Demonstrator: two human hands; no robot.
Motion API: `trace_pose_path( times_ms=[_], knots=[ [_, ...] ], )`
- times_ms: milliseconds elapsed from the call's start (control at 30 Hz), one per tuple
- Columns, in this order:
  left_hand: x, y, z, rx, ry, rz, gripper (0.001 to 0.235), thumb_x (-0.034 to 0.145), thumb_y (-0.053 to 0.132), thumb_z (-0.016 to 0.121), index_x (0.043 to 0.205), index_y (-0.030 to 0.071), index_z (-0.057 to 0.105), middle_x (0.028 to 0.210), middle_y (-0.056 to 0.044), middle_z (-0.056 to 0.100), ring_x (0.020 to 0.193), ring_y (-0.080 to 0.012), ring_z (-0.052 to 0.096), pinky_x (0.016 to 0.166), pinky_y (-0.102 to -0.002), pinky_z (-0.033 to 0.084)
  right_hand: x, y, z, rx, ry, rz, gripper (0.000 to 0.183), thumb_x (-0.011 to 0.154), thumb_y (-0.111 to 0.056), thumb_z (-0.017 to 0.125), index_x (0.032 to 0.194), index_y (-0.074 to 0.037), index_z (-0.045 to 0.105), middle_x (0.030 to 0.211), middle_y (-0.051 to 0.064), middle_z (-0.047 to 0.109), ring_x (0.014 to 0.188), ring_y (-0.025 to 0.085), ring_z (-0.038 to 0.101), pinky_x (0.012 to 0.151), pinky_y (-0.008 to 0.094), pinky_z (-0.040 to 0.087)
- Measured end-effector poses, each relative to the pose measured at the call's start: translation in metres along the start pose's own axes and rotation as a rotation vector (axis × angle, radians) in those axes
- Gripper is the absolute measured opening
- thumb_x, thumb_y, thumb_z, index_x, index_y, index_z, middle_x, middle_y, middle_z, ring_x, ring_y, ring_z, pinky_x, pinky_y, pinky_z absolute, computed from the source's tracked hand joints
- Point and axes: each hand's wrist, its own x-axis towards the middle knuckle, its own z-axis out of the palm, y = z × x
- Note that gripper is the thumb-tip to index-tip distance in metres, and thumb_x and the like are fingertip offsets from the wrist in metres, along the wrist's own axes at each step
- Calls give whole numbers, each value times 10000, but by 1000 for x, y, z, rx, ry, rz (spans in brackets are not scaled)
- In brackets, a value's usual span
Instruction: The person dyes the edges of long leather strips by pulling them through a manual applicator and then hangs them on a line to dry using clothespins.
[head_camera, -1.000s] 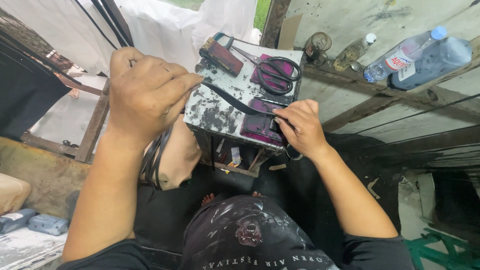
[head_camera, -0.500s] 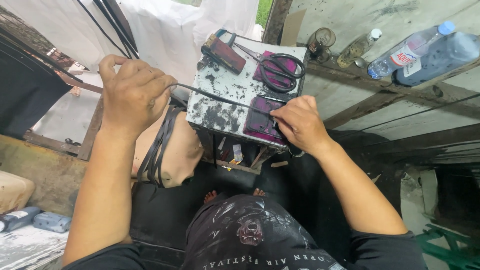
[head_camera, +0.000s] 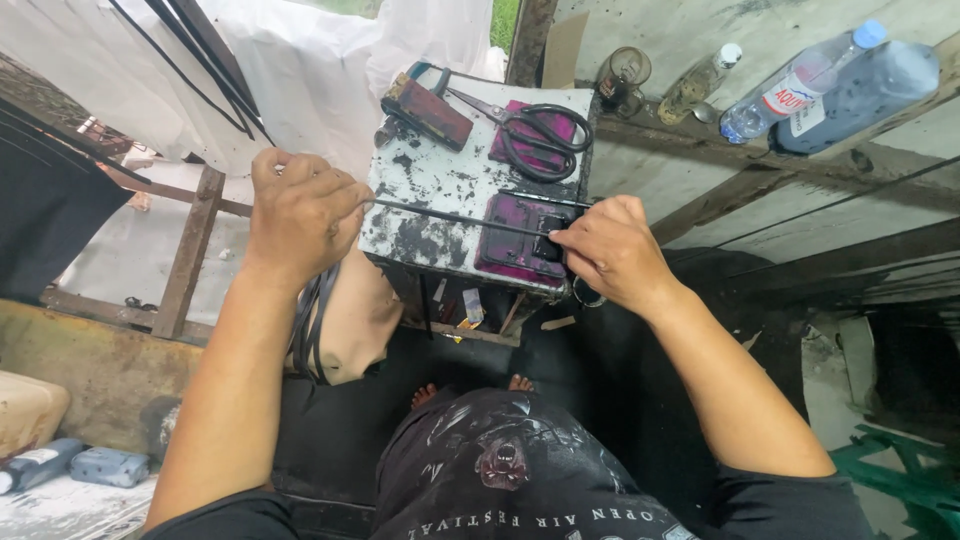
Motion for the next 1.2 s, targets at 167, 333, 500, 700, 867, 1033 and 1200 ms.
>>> trace_pose_path(
  times_ms=[167,333,500,700,867,1033,1200],
  knots=[
    [6,11,7,-64,-68,11,75,906,165,754,901,211,813,848,4,759,912,-184,622,1038,-437,329,-8,-1,-15,-23,-20,38,84,913,-128,746,969,-170,793,836,-18,715,885,206,658,913,383,444],
    [14,23,15,-80,-115,-1,72,887,180,762,863,233,805,831,32,763,925,-163,626,1039,-432,316,-18,0,-27,-57,-52,96,67,924,-137,742,955,-177,786,834,-26,711,890,192,651,919,369,439],
    [21,34,21,-102,-139,21,70,880,170,769,857,224,806,813,26,759,904,-166,620,1028,-425,328,-30,1,-37,-87,-66,152,76,923,-138,744,953,-188,793,839,-43,724,893,173,652,929,361,437],
    [25,41,33,-142,-173,46,58,875,170,779,871,220,807,813,26,755,907,-158,615,1037,-429,324,-42,0,-46,-135,-77,199,62,928,-156,745,952,-194,787,840,-52,721,906,168,650,946,362,434],
    [35,50,36,-180,-186,55,71,886,168,767,850,219,802,793,27,750,891,-157,612,1026,-424,332,-54,1,-54,-159,-88,240,64,938,-170,739,963,-202,789,850,-57,721,925,163,646,957,357,425],
    [42,61,41,-221,-180,101,47,875,167,773,850,195,801,780,20,742,877,-158,591,1027,-430,322,-62,-2,-64,-181,-76,295,70,962,-185,728,961,-210,793,853,-66,723,930,152,640,972,346,408],
    [49,71,47,-260,-169,116,71,887,176,757,833,199,796,772,29,736,861,-152,583,1006,-410,336,-71,-2,-74,-225,-58,306,68,960,-172,729,950,-211,784,838,-74,707,931,155,632,956,352,411]
  ],
)
